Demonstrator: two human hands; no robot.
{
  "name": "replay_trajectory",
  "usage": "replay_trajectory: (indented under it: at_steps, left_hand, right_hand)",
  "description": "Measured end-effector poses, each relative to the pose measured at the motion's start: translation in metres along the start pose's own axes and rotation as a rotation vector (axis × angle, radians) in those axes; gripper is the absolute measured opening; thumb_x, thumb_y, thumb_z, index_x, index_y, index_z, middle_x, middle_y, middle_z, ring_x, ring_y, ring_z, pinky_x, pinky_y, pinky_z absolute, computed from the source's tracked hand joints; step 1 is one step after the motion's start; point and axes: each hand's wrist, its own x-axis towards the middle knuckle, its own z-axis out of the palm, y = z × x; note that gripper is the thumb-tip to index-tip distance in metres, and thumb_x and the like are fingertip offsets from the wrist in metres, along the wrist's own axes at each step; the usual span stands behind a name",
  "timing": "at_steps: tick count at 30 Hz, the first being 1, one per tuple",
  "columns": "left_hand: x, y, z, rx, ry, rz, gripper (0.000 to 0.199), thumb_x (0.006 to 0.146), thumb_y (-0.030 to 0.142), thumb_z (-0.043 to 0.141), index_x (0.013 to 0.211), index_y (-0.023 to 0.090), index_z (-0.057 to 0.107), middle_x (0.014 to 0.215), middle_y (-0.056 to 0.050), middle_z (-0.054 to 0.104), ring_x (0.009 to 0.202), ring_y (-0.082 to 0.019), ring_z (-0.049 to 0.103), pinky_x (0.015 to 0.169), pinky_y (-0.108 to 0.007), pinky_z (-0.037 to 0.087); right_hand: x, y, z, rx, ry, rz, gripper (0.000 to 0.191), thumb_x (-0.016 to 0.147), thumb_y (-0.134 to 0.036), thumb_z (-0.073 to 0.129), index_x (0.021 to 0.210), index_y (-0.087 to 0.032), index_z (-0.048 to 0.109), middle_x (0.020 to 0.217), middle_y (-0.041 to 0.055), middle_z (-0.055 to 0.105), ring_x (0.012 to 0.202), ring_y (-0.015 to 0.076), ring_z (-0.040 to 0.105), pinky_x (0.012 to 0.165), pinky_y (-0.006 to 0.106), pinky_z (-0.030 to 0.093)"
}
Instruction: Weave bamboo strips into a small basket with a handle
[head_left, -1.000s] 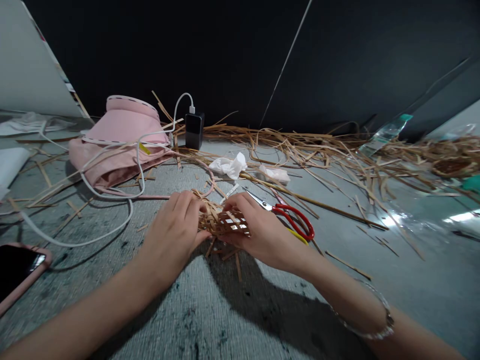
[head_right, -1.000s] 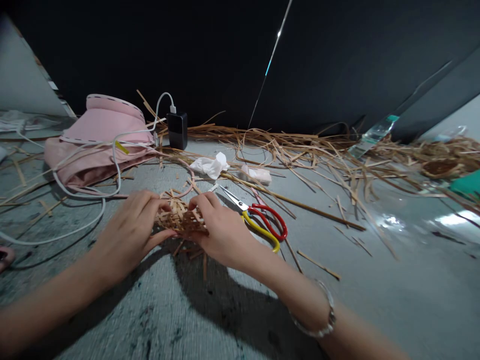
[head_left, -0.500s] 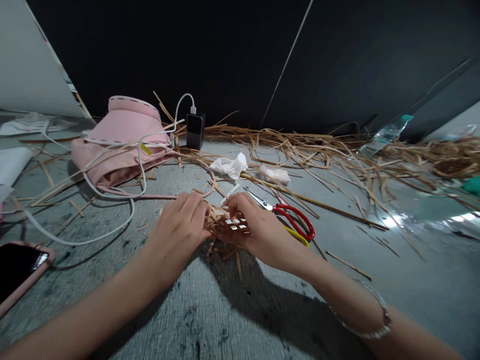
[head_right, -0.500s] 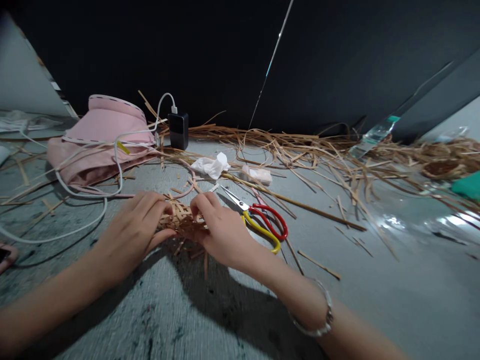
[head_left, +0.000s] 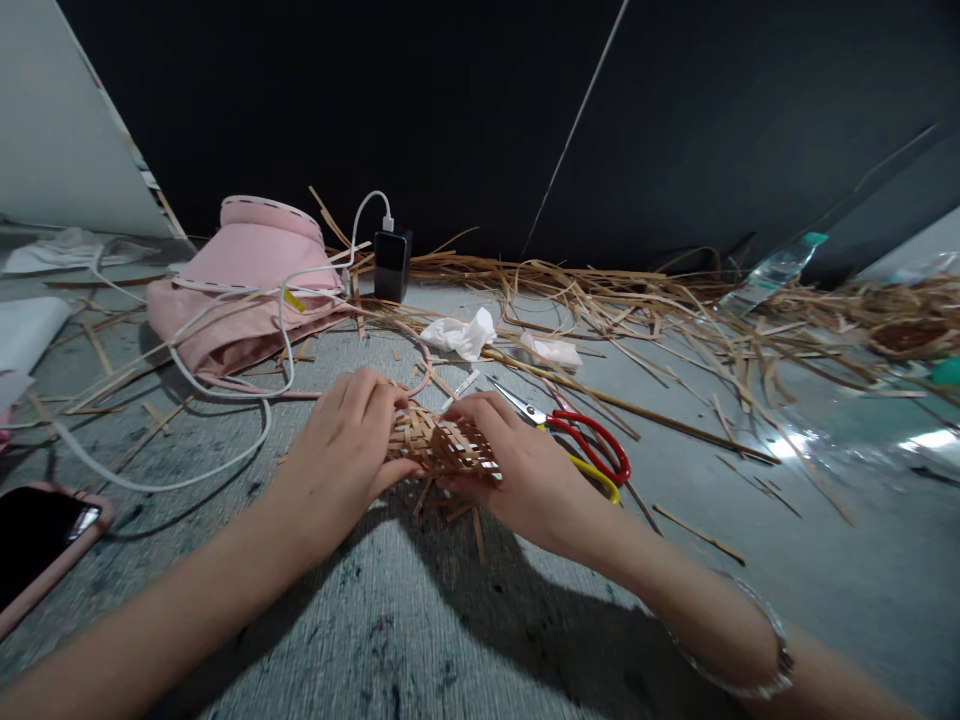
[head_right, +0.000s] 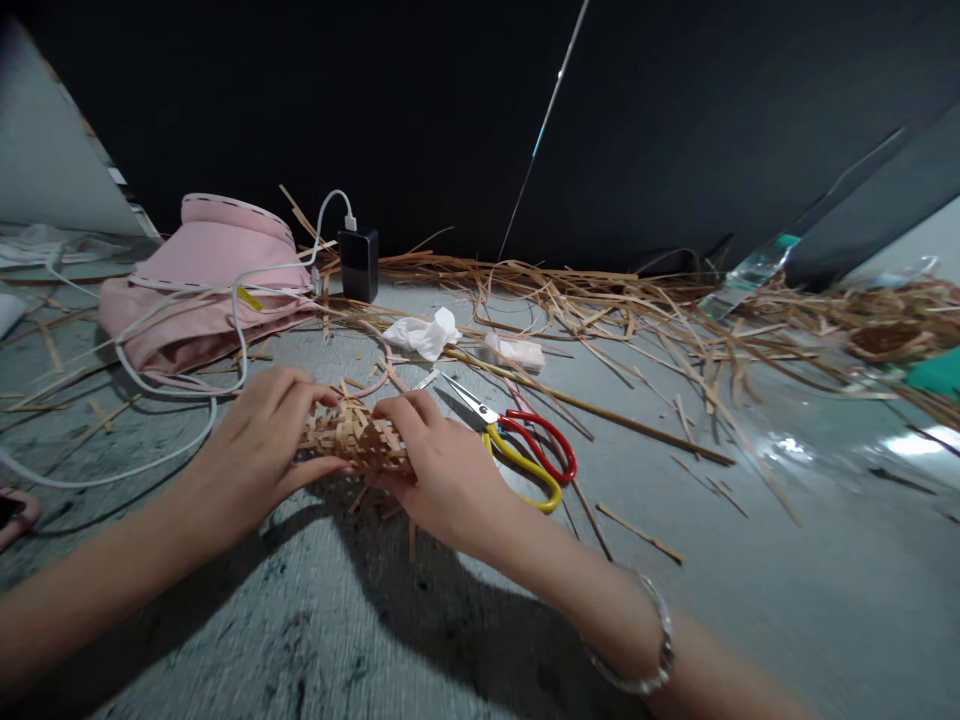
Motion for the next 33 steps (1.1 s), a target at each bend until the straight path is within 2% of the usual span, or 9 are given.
replay_trajectory:
  at_steps: [3,8,15,20,22,26,29,33]
  left_hand:
    - [0.001,-0.001,-0.001,-0.041,-0.056,0.006,0.043,0.070,0.025,0.078,0.095,0.016,0.045,0.097,-0.006,0.050,0.090,-0.025,0.050,0.078,-0.039,0.045]
    - [0.000,0.002,0.002,-0.025,-0.065,-0.006,0.041,0.071,0.027,0.076,0.095,0.016,0.044,0.097,-0.007,0.050,0.091,-0.026,0.049,0.079,-0.040,0.044]
    - [0.002,0.002,0.001,-0.048,-0.092,0.036,0.038,0.071,0.020,0.076,0.089,0.017,0.044,0.092,-0.004,0.050,0.086,-0.024,0.049,0.075,-0.037,0.044]
    - [0.005,-0.012,-0.005,-0.058,-0.052,0.022,0.047,0.069,0.035,0.078,0.097,0.016,0.047,0.098,-0.006,0.051,0.093,-0.026,0.050,0.080,-0.039,0.044]
    - [0.006,-0.019,-0.007,-0.091,-0.053,0.034,0.041,0.074,0.038,0.073,0.098,0.016,0.049,0.097,-0.006,0.052,0.092,-0.025,0.052,0.079,-0.039,0.045]
    - [0.009,-0.026,-0.012,-0.195,-0.152,0.087,0.023,0.089,0.029,0.057,0.107,0.016,0.053,0.101,-0.007,0.055,0.096,-0.024,0.054,0.081,-0.039,0.045]
    - [0.010,-0.026,-0.016,-0.196,-0.211,0.125,0.018,0.090,0.024,0.053,0.105,0.015,0.057,0.098,-0.007,0.057,0.093,-0.024,0.055,0.078,-0.039,0.046]
    - [0.011,-0.024,-0.017,-0.167,-0.221,0.193,0.019,0.092,0.022,0.046,0.099,0.018,0.063,0.093,-0.007,0.058,0.085,-0.023,0.054,0.071,-0.036,0.045]
  right_hand:
    - [0.000,0.002,0.002,-0.039,-0.021,-0.027,0.041,0.077,-0.021,0.064,0.115,-0.018,0.049,0.120,0.0100,0.053,0.095,0.0248,0.061,0.079,0.037,0.049]
    - [-0.001,0.002,0.002,-0.043,-0.029,-0.013,0.039,0.078,-0.020,0.062,0.114,-0.018,0.049,0.119,0.0101,0.053,0.096,0.0242,0.060,0.078,0.038,0.050]
    - [-0.002,-0.003,0.001,-0.086,-0.031,-0.040,0.038,0.079,-0.020,0.063,0.114,-0.015,0.050,0.119,0.0115,0.054,0.095,0.0259,0.060,0.079,0.039,0.051]
    - [-0.005,-0.003,0.000,-0.127,-0.007,-0.039,0.045,0.079,-0.026,0.065,0.119,-0.013,0.048,0.123,0.0146,0.052,0.094,0.0279,0.062,0.077,0.041,0.052]
    - [-0.007,-0.005,-0.001,-0.117,-0.016,-0.033,0.046,0.081,-0.030,0.064,0.120,-0.012,0.048,0.124,0.0158,0.053,0.093,0.0275,0.062,0.076,0.040,0.052]
    - [-0.008,-0.011,-0.004,-0.074,-0.051,-0.006,0.036,0.086,-0.028,0.058,0.118,-0.013,0.051,0.120,0.0141,0.058,0.093,0.0256,0.063,0.075,0.038,0.052]
    - [-0.006,-0.014,-0.006,-0.061,-0.057,0.012,0.034,0.086,-0.027,0.059,0.117,-0.015,0.055,0.115,0.0120,0.064,0.094,0.0257,0.064,0.078,0.038,0.052]
    - [-0.004,-0.012,-0.006,-0.033,-0.066,-0.012,0.037,0.088,-0.025,0.058,0.123,-0.013,0.057,0.123,0.0108,0.063,0.105,0.0252,0.062,0.090,0.039,0.051]
